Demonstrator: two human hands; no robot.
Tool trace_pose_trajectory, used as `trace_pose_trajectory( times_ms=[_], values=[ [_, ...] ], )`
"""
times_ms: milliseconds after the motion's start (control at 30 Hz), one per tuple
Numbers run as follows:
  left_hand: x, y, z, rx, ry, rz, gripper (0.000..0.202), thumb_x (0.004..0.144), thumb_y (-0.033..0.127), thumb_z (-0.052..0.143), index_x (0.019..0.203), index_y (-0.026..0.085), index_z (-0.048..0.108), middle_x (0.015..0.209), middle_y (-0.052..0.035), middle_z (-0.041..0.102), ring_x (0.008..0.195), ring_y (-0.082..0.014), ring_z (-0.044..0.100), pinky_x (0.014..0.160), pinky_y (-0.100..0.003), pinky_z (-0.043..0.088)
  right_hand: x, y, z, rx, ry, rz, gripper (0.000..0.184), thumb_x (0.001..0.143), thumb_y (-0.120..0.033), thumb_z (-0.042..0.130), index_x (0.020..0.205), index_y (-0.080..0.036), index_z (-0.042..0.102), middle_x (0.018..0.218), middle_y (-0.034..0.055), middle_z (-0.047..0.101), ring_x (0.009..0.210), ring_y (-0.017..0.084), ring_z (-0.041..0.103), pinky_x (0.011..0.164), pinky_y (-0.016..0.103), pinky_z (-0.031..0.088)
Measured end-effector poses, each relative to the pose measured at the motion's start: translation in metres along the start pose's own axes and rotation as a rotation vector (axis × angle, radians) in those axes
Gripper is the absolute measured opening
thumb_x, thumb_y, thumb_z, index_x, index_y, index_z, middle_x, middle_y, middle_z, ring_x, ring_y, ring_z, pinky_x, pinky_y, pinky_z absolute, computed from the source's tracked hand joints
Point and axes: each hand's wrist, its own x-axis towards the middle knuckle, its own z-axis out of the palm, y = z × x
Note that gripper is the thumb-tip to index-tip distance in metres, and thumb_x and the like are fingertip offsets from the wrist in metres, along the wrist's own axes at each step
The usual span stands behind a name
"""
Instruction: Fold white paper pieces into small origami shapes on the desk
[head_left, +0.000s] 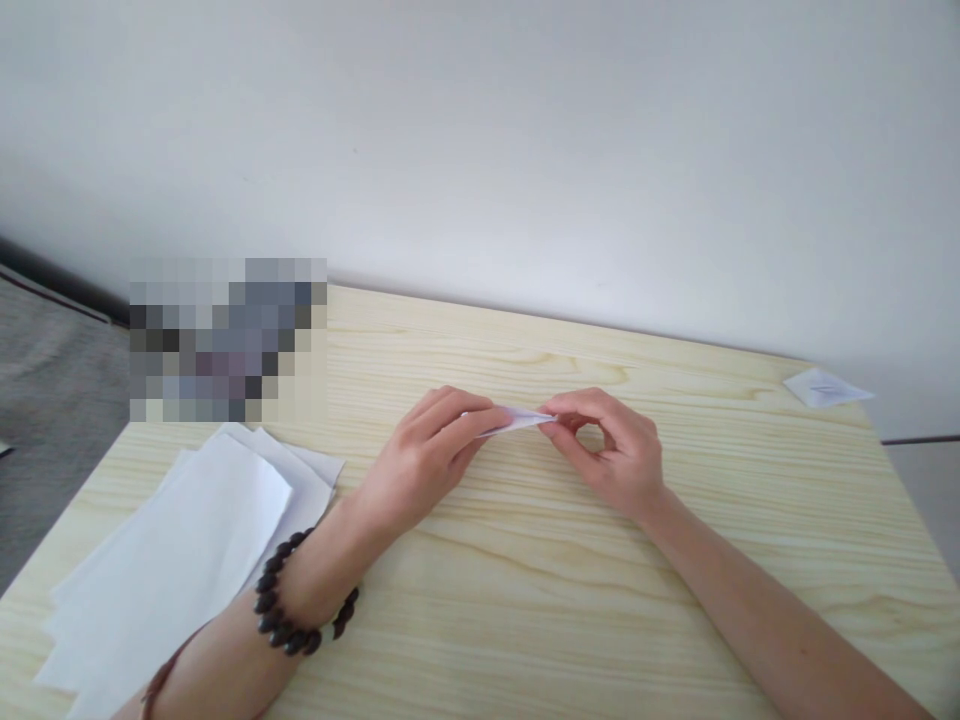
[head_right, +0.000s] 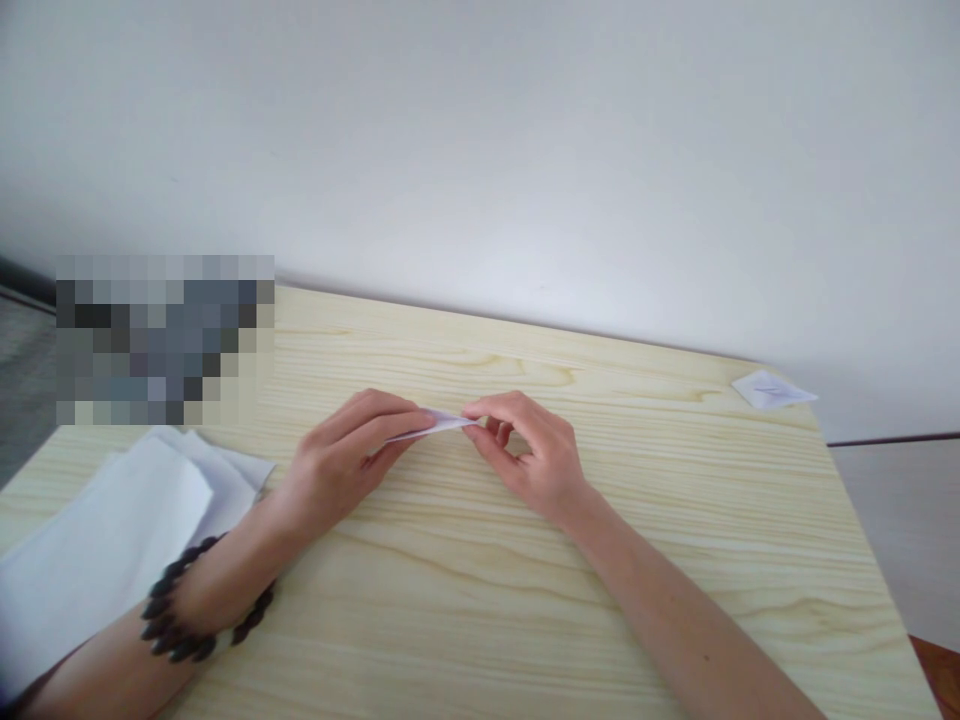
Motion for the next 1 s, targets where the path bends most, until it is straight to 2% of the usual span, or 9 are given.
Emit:
trace_pose_trajectory(
  times_ms=[100,233,433,533,667,767,867,1000],
  values=[
    [-0.0023,0.0005,0.0000,-0.032,-0.028,0.021,0.027,0.086,0.004,0.057,0.107,0.020,0.062,0.096,-0.0038,0.067,0.087,-0.0128,0.063,0.076,-0.026,0.053,0.0019,-0.0004,-0.0018,0.014,-0.077,-0.047,0.020,0.082,-0.011,0.064,0.098,-0.023,0.065,0.091,0.0020,0.073,0.072,0.011,0.068,0.060,0.022,0.055],
    [-0.0012,0.0027,-0.0011,-0.026,-0.010,0.007,0.021,0.087,0.012,0.060,0.107,0.021,0.061,0.095,-0.0033,0.066,0.085,-0.0128,0.063,0.076,-0.026,0.053,0.0035,-0.0018,-0.0030,0.023,-0.138,-0.050,0.016,0.084,-0.013,0.063,0.096,-0.022,0.067,0.090,0.0026,0.075,0.079,0.014,0.070,0.066,0.024,0.057],
    [0.0036,0.0037,-0.0031,0.104,0.009,0.020,0.021,0.084,0.019,0.066,0.104,0.019,0.061,0.095,-0.0058,0.068,0.089,-0.0179,0.061,0.080,-0.033,0.050,0.0028,-0.0022,-0.0033,0.019,-0.124,-0.059,0.013,0.085,-0.014,0.064,0.093,-0.023,0.068,0.085,0.0011,0.075,0.074,0.013,0.071,0.062,0.022,0.057],
    [0.0032,0.0038,-0.0020,0.060,-0.011,0.004,0.016,0.085,0.017,0.065,0.100,0.019,0.061,0.088,-0.0034,0.069,0.082,-0.0156,0.062,0.076,-0.030,0.049,0.0025,-0.0018,-0.0035,0.007,-0.102,-0.020,0.009,0.083,-0.017,0.066,0.090,-0.023,0.068,0.082,0.0007,0.075,0.069,0.013,0.070,0.060,0.022,0.055],
    [0.0004,0.0056,-0.0002,-0.100,-0.012,-0.025,0.019,0.086,0.013,0.063,0.104,0.018,0.060,0.092,-0.0032,0.068,0.083,-0.0119,0.064,0.074,-0.023,0.051,0.0033,-0.0018,-0.0039,0.010,-0.059,0.061,0.003,0.080,-0.023,0.071,0.083,-0.023,0.069,0.076,-0.0007,0.074,0.061,0.012,0.067,0.054,0.021,0.053],
    [-0.0015,0.0065,0.0006,-0.174,-0.063,-0.135,0.023,0.085,0.021,0.065,0.107,0.018,0.060,0.092,-0.0031,0.068,0.077,-0.0111,0.064,0.068,-0.020,0.051,0.0033,-0.0008,-0.0040,0.022,-0.027,0.156,0.006,0.078,-0.027,0.073,0.080,-0.023,0.070,0.070,-0.0015,0.073,0.054,0.011,0.064,0.051,0.020,0.052],
    [-0.0017,0.0065,0.0010,-0.244,-0.154,-0.324,0.028,0.083,0.030,0.066,0.109,0.019,0.062,0.088,-0.0011,0.069,0.064,-0.0095,0.061,0.059,-0.019,0.050,0.0026,0.0015,-0.0041,0.066,0.008,0.230,0.010,0.075,-0.030,0.075,0.082,-0.023,0.071,0.066,-0.0017,0.072,0.053,0.011,0.064,0.050,0.020,0.053],
    [0.0017,0.0071,-0.0015,-0.464,-0.280,-0.547,0.029,0.080,0.032,0.068,0.105,0.017,0.065,0.077,0.0007,0.068,0.058,-0.0090,0.058,0.053,-0.017,0.048,0.0029,0.0031,-0.0050,0.121,-0.015,0.234,0.010,0.076,-0.028,0.074,0.084,-0.023,0.072,0.069,-0.0016,0.073,0.055,0.011,0.065,0.050,0.020,0.053]
  ],
)
